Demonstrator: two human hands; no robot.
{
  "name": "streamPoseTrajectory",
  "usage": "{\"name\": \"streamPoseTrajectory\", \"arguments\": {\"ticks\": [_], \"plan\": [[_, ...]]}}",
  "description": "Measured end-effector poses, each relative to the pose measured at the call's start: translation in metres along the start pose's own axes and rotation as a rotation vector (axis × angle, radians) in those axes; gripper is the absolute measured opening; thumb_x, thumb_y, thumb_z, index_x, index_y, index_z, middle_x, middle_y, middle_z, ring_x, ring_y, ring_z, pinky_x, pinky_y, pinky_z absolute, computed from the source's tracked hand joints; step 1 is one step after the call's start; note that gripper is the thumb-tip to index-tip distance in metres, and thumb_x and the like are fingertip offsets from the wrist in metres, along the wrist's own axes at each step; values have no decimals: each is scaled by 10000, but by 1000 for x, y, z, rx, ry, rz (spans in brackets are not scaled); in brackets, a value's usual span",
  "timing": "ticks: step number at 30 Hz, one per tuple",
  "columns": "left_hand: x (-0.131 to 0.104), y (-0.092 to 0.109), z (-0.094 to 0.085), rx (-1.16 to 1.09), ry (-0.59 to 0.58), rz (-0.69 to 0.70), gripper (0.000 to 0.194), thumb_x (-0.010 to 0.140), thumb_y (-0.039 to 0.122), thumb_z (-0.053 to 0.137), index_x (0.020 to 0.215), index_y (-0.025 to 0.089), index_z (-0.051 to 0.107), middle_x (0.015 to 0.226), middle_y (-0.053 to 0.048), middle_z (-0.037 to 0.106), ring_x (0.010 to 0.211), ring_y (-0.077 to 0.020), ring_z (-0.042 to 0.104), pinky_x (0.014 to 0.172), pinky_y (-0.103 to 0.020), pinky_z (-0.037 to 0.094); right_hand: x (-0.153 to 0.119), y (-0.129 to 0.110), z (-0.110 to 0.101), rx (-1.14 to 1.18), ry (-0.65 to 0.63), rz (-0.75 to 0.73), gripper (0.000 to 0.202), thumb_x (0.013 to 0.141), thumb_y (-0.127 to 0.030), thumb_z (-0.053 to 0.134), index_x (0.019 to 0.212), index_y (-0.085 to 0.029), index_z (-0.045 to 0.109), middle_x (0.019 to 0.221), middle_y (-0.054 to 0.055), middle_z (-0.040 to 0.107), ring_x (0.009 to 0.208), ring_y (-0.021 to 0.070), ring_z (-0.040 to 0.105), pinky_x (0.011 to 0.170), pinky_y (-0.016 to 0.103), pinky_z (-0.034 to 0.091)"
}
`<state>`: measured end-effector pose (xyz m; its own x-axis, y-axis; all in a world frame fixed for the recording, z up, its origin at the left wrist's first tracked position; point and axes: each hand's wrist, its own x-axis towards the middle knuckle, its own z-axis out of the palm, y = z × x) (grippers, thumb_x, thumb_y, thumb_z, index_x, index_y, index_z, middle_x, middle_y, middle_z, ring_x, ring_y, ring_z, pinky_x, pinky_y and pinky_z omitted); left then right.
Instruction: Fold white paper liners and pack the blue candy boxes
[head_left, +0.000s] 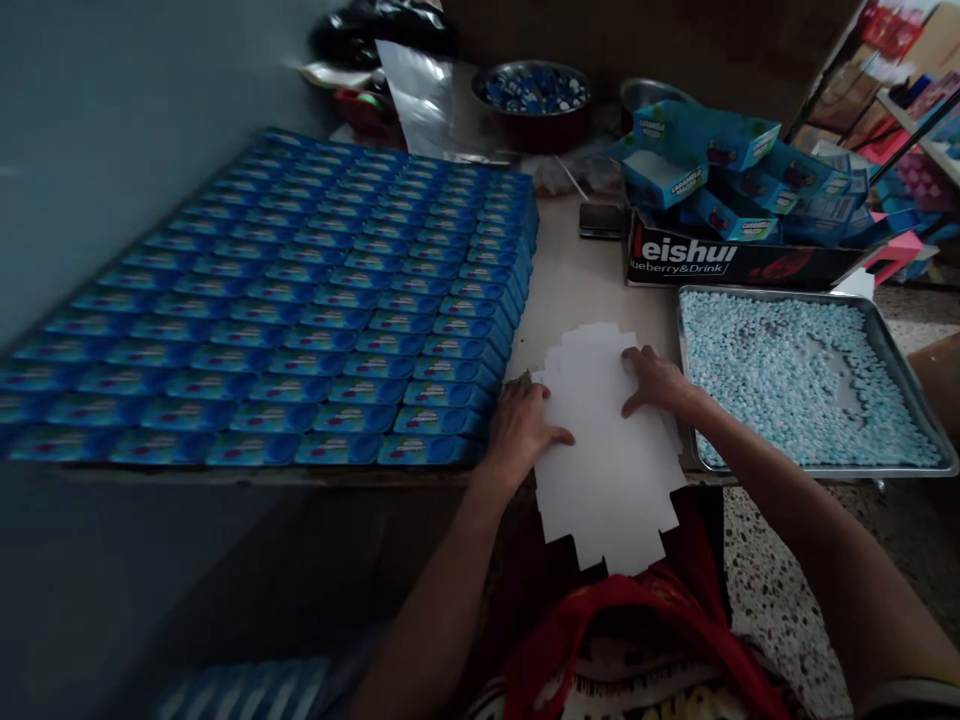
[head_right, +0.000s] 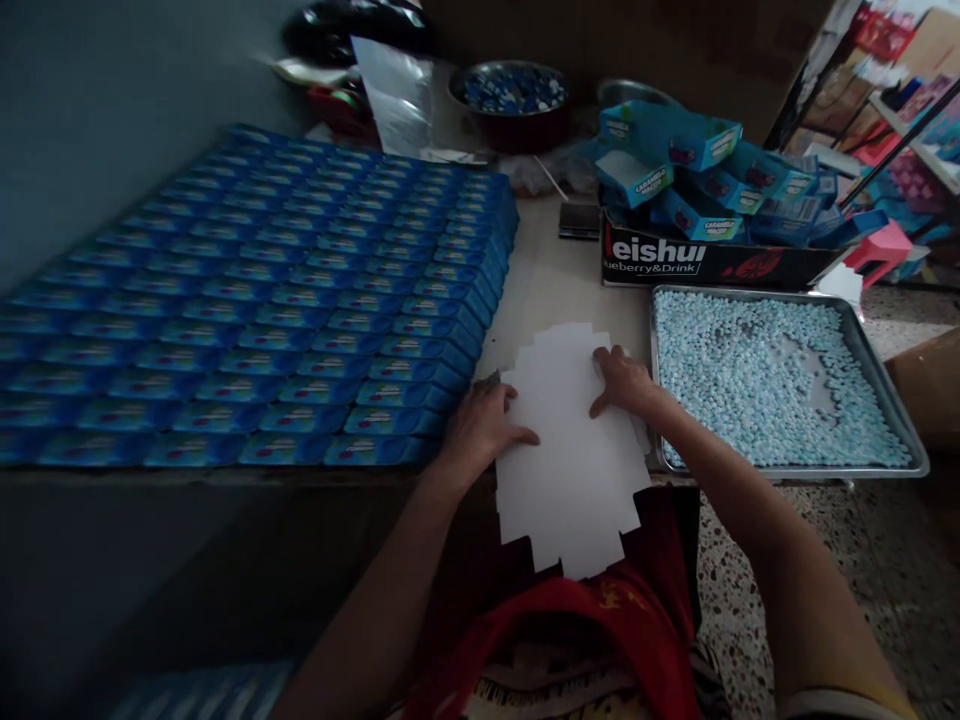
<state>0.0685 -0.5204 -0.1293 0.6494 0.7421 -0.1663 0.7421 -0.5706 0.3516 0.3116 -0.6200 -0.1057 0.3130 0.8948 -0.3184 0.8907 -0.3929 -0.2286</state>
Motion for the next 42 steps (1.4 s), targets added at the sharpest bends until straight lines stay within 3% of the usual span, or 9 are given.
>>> {"name": "streamPoseTrajectory", "arguments": {"ticks": [3,6,13,21,25,29,35,39,42], "plan": [[8,2,0,43,101,31,1001,552,525,965,1393,196,534,1357,-179,578,1274,-400,527,1043,-471,462,-3,-1,-2,34,15,23,962,516,-447,1020,1305,-157,551,1302,161,560,1103,320,652,944,394,517],[18,0,0,52,17,24,1106,522,589,955,1450,189,506,1324,-176,585,1243,-401,531,1038,-454,447,-6,2,-4,56,18,22,876,536,-447,1012,1255,-162,602,1298,153,579,1084,305,658,952,393,519],[29,-3,1,-44,-42,73,1163,517,622,946,1502,204,489,1228,-158,629,1204,-405,557,1063,-463,424,0,13,-15,104,70,-63,1073,600,-442,986,1523,-252,473,1287,111,638,1104,287,650,957,385,503],[12,2,-14,-282,328,139,422,788,345,838,1179,242,718,1176,-102,624,1156,-314,608,1016,-431,500,-22,8,-16,52,185,-49,908,723,-459,907,1530,-311,519,1269,110,576,1080,290,633,930,399,518],[13,3,-20,-448,275,133,23,894,248,685,899,227,690,964,-39,723,925,-228,682,876,-353,527,-34,5,-18,107,367,-129,410,817,-267,803,1213,-244,702,1229,100,632,1153,295,600,1006,425,472],[21,4,-24,-583,320,87,172,853,264,710,1017,214,697,904,-31,721,900,-221,666,848,-339,518,-45,0,-33,257,381,-243,153,887,-100,573,925,-218,663,873,15,691,867,193,637,894,348,458],[20,7,-36,-794,275,239,229,769,428,779,798,209,716,921,-45,652,891,-201,622,800,-317,528,-78,5,-69,661,276,-366,107,930,-318,646,989,-233,621,967,17,666,870,161,605,759,292,477],[6,1,-46,-1075,76,259,288,742,457,787,852,215,676,978,-51,720,948,-222,667,801,-328,553,-94,19,-64,1096,200,-171,551,688,-333,892,1147,-251,599,1001,6,688,781,136,614,678,266,498],[-10,0,-40,-1236,-10,183,432,676,443,808,1030,229,684,1018,-57,736,902,-243,691,712,-334,561,-101,21,-40,1479,237,54,493,616,-331,907,1016,-235,637,858,-16,701,678,128,618,612,254,501]]}}
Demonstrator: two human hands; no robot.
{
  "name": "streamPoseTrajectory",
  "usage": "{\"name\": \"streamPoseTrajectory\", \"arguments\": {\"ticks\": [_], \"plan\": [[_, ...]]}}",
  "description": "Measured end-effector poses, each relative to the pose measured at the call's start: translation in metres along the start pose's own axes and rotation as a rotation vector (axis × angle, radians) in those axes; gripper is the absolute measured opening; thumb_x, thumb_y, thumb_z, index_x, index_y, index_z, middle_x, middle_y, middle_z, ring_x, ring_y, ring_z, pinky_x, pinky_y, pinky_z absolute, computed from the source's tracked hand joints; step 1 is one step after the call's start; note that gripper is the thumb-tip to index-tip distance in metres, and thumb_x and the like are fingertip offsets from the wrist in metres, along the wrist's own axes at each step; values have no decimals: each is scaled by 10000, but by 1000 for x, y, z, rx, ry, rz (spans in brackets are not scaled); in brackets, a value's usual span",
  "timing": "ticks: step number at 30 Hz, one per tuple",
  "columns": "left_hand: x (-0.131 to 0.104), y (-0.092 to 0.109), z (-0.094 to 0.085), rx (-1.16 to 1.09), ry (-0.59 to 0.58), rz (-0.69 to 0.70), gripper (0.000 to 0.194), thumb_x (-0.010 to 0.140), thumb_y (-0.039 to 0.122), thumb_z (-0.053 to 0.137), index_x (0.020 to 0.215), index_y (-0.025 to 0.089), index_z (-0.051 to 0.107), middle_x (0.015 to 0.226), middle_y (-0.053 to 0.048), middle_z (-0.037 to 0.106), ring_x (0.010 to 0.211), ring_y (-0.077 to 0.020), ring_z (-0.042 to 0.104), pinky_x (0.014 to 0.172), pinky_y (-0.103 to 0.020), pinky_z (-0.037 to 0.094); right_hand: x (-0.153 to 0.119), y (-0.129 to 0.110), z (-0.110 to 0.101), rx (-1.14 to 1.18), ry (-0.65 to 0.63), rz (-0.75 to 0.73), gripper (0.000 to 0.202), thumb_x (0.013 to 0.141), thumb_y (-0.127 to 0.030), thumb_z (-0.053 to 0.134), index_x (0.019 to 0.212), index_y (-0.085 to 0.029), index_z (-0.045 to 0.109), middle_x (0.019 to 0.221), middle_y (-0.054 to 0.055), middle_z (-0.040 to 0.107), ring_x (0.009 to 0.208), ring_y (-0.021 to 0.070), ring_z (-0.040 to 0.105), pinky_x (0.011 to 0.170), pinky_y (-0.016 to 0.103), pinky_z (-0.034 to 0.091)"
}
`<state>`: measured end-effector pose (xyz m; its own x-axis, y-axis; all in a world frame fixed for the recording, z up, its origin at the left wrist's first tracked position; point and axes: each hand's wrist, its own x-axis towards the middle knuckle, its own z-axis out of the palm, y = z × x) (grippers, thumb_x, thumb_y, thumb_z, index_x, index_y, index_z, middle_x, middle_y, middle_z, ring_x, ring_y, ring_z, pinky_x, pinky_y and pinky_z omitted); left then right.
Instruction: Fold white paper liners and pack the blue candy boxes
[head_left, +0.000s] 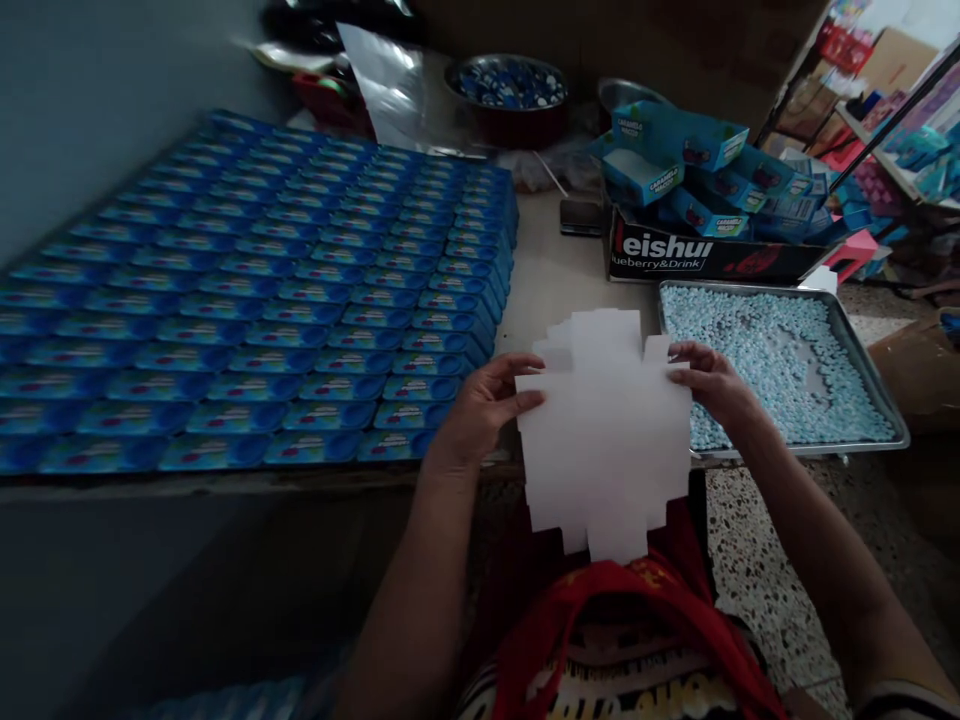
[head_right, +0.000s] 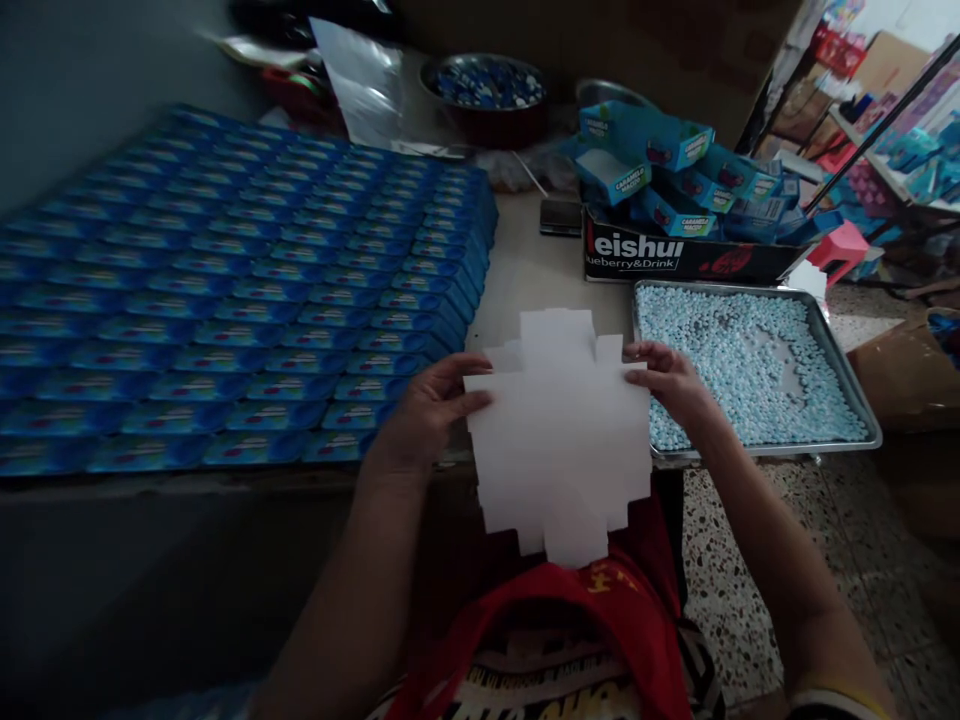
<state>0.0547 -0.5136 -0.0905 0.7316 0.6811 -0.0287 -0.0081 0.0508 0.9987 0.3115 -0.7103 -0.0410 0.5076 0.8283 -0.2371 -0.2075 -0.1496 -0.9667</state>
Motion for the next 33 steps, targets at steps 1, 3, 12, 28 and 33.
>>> {"name": "streamPoseTrajectory", "arguments": {"ticks": [1,3,12,28,33], "plan": [[-7,-3,4,-55,26,-27,466,691,443,773,1098,237,678,1020,-56,737,875,-244,696,690,-339,562,-4,9,3,102,63,37,469,602,-330,904,981,-237,644,836,-23,704,665,130,624,605,253,508],[-20,-9,18,-161,78,-72,518,743,433,658,1229,255,645,1088,-61,741,899,-260,712,696,-367,579,-13,27,10,269,150,77,472,575,-327,903,969,-248,656,868,-26,727,694,145,653,634,270,545],[-12,-3,50,-265,71,-189,784,629,276,513,1412,255,556,1147,-35,757,986,-282,721,814,-430,602,-1,41,38,-125,144,-107,332,821,-449,757,1092,-277,672,905,-18,720,724,173,637,678,301,525],[40,-57,67,-41,434,61,369,893,434,620,1187,219,559,923,-16,640,863,-180,613,841,-303,490,58,79,72,-1046,203,-214,265,987,-246,387,1203,-172,522,1045,119,700,959,265,651,819,344,443],[33,-52,61,158,447,50,356,959,512,513,763,225,592,809,-21,642,876,-191,601,869,-306,473,42,75,67,-947,111,-308,383,904,-202,422,1277,-155,497,958,82,701,850,227,651,807,328,437]]}}
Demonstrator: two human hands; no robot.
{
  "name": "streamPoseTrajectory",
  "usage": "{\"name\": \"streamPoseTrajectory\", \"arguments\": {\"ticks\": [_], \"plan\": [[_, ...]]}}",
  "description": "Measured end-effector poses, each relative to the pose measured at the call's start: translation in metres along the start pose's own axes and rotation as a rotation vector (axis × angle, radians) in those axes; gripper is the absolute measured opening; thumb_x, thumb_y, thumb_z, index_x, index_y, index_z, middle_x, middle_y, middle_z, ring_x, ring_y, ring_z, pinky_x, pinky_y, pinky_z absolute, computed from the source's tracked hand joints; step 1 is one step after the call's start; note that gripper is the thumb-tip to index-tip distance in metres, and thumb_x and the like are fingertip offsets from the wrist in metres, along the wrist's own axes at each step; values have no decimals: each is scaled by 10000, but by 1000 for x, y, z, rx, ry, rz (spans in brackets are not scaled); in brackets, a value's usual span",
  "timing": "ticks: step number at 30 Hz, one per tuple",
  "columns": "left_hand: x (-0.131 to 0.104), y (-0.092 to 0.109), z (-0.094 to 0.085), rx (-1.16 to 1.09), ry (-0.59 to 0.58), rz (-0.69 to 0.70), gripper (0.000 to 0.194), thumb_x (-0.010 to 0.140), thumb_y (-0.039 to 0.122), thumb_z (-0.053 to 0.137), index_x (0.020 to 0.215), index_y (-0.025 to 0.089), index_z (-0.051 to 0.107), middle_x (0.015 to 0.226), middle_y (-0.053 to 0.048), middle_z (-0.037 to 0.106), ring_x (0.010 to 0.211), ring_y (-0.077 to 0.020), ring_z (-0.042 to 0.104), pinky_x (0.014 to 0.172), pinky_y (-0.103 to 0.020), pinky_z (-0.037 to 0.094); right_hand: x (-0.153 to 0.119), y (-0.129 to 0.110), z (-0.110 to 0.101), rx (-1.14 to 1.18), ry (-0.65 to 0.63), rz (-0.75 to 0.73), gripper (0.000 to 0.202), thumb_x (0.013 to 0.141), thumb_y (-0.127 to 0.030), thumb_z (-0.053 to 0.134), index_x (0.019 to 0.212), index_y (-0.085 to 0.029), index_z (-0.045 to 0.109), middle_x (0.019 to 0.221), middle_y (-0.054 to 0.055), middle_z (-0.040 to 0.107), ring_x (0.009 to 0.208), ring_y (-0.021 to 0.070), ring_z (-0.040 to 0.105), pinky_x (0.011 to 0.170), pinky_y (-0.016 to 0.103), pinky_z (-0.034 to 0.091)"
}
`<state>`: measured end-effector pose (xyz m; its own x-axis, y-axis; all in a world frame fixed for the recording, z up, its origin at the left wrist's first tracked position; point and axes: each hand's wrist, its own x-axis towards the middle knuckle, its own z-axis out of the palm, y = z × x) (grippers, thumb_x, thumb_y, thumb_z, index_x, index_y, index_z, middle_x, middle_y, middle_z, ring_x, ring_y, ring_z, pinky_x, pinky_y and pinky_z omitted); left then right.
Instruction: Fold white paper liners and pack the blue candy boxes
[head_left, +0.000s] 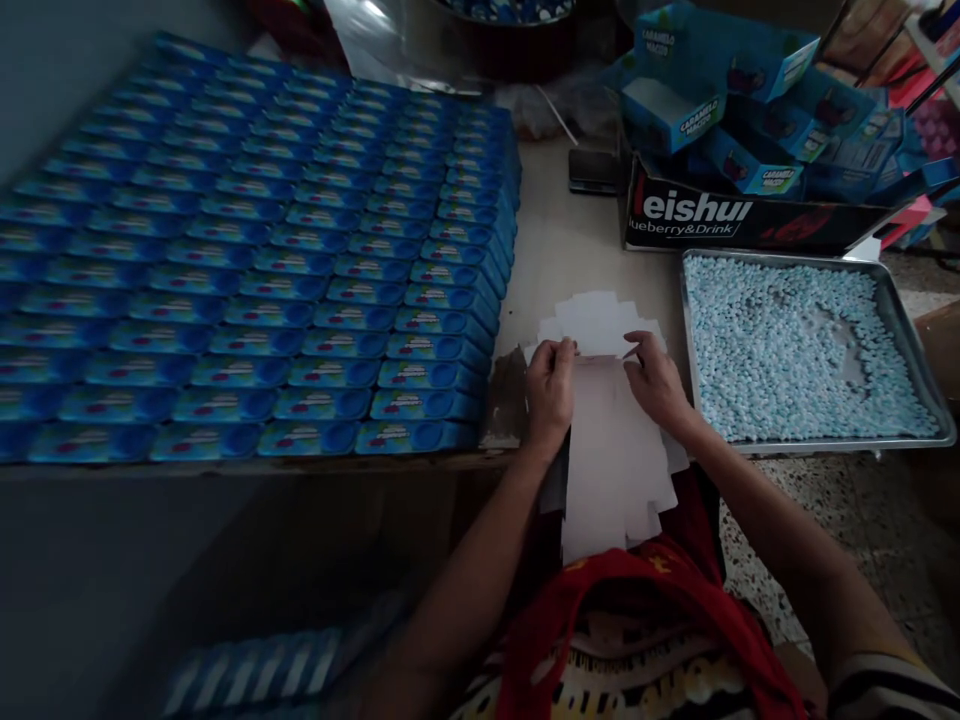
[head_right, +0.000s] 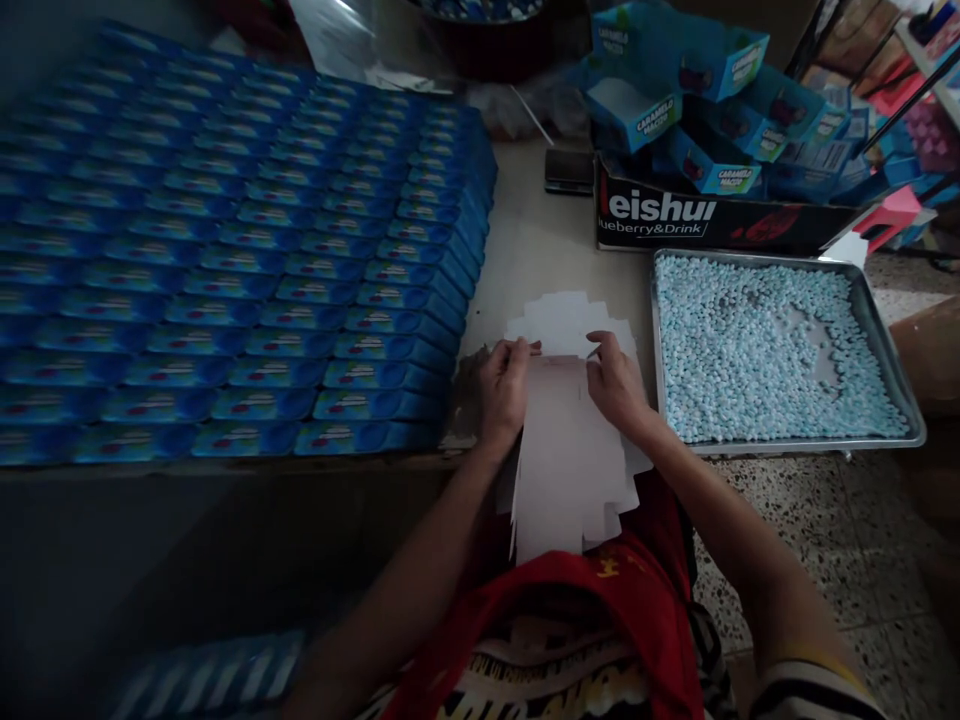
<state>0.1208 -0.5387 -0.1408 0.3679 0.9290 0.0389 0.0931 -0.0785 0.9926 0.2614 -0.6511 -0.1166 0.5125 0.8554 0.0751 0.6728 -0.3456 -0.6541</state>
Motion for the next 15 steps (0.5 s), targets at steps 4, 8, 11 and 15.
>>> {"name": "streamPoseTrajectory", "arguments": {"ticks": [4,8,11,15], "plan": [[3,5,0,134,57,-49,142,854,365,646,825,228,627,869,-16,668,898,-194,595,879,-296,468,4,-15,-10,-44,-94,-56,337,984,-276,401,1278,-184,539,815,33,703,816,222,663,780,308,428],[5,12,4,72,-50,-161,125,846,274,623,952,220,664,986,-30,709,968,-195,632,899,-293,480,10,-36,-9,-285,-112,5,361,958,-216,431,1284,-198,585,873,63,751,809,230,679,748,301,422],[6,15,1,83,-78,-195,111,821,229,632,928,224,662,968,-23,714,966,-201,643,894,-301,493,12,-42,-14,-357,-170,-5,472,922,-165,446,1378,-152,566,949,100,776,864,248,696,771,312,441],[11,15,-3,175,-160,-148,226,714,79,627,884,228,629,962,-20,720,949,-198,661,906,-308,495,24,-36,-32,-259,-339,-34,500,931,-165,436,1397,-139,617,1042,91,786,981,227,705,863,306,471]]}}
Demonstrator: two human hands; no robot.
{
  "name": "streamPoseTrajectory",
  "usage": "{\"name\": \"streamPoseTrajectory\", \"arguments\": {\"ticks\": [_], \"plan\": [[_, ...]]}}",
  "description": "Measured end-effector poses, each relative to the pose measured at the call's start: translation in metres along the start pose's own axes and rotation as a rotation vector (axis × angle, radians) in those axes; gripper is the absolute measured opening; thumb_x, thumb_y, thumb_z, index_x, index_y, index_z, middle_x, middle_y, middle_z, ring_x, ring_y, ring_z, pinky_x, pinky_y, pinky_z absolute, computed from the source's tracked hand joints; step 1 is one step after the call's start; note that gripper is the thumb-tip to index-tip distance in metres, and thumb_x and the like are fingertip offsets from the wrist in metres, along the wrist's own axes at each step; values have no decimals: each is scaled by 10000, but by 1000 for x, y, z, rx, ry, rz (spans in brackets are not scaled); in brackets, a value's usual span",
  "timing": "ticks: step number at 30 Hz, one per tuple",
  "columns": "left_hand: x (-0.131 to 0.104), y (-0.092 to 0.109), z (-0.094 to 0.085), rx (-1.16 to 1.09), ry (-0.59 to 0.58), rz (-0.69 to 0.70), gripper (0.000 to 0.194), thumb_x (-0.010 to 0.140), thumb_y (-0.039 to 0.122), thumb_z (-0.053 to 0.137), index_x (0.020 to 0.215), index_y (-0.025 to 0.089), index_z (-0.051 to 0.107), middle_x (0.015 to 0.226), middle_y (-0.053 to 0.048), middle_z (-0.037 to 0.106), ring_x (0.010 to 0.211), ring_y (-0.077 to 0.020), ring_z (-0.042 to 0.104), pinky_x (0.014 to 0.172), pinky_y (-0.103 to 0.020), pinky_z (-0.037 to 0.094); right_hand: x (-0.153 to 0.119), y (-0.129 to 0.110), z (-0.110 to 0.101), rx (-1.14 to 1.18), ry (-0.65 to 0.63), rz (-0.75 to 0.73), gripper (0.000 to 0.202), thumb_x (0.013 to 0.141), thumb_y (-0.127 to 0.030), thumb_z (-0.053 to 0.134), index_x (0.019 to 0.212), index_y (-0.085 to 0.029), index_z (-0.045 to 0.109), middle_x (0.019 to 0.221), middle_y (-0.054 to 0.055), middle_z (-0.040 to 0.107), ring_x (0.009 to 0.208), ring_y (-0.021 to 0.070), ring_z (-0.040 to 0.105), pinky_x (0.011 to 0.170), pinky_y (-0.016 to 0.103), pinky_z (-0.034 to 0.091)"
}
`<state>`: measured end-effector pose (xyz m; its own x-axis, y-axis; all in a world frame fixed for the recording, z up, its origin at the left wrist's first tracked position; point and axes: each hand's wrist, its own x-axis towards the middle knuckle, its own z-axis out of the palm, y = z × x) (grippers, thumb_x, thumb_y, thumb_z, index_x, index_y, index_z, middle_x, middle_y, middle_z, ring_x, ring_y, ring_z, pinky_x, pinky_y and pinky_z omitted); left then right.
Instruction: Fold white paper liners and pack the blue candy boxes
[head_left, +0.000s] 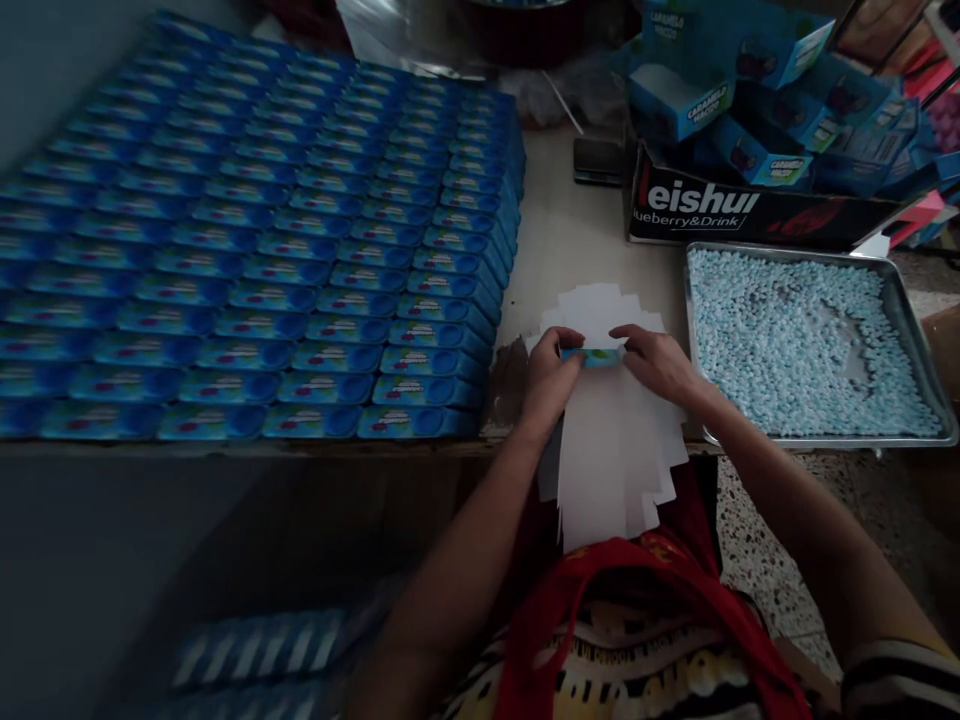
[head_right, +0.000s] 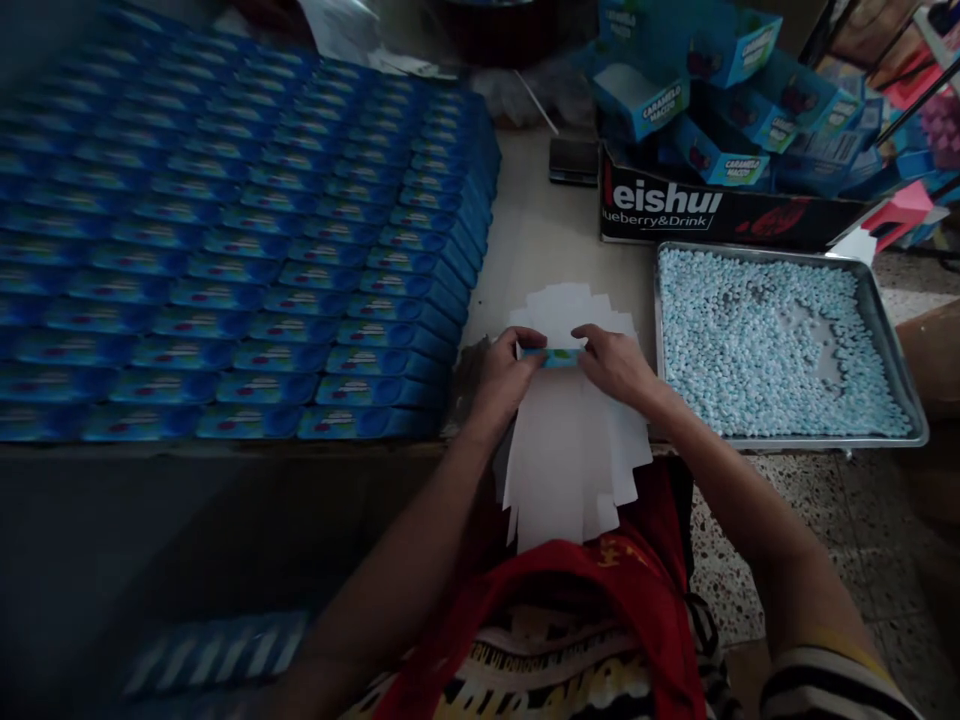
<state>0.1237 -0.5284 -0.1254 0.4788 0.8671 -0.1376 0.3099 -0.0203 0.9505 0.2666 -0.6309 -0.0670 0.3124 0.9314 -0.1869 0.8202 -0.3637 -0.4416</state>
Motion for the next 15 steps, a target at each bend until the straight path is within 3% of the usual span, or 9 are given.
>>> {"name": "streamPoseTrajectory", "arguments": {"ticks": [3,6,10,15], "plan": [[5,0,2,140,-33,47,269,675,13,586,833,230,605,918,-29,714,925,-209,672,885,-324,491,16,3,-11,-58,-115,-8,411,1002,-316,464,1299,-201,724,1133,83,780,1058,228,700,897,306,477],[5,1,6,199,-13,62,331,653,-4,596,881,236,592,889,-23,705,894,-222,679,829,-330,487,39,-6,-11,-274,-208,-37,367,925,-467,639,1161,-235,797,1160,102,769,1105,281,691,876,325,482],[-1,-2,14,144,72,74,436,641,-21,577,993,236,565,925,-20,696,929,-224,671,858,-338,486,63,-24,-2,-495,-293,-256,330,897,-359,658,1120,-153,788,1085,158,770,1065,300,703,847,328,486],[-9,-13,10,-95,192,16,344,719,72,616,1022,217,541,1046,-51,663,1003,-206,644,947,-338,498,72,-38,13,-610,-289,-387,265,929,-210,579,1116,-131,750,1038,174,767,1026,293,707,851,355,498]]}}
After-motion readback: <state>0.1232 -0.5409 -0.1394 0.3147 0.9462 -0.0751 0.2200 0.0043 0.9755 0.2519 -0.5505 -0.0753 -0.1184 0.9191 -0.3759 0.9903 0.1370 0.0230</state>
